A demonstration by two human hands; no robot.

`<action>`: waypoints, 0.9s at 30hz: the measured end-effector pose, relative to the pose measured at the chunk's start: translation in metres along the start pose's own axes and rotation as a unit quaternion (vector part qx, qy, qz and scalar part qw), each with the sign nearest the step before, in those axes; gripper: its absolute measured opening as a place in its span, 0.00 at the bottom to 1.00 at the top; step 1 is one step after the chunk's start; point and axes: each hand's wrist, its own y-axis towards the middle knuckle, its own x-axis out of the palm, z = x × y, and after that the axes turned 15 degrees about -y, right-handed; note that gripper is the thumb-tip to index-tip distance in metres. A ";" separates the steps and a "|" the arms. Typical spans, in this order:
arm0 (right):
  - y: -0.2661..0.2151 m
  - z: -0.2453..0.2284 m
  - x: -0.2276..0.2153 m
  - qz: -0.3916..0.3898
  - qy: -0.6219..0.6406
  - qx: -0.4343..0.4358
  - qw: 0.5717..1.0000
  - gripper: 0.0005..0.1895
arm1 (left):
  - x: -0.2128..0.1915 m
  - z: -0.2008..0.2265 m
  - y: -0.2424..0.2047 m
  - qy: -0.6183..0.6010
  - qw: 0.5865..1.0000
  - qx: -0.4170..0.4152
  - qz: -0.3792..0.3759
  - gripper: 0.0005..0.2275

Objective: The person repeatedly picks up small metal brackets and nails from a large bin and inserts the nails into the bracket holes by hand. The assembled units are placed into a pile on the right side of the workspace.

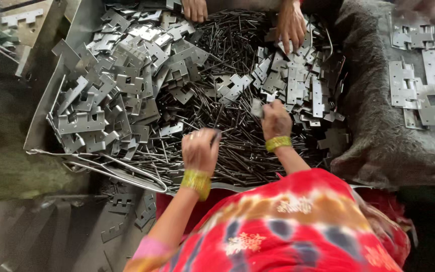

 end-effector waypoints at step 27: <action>-0.096 -0.082 -0.035 -0.299 0.728 0.290 0.545 0.23 | 0.051 0.013 -0.073 -0.338 0.915 -0.190 0.110 0.11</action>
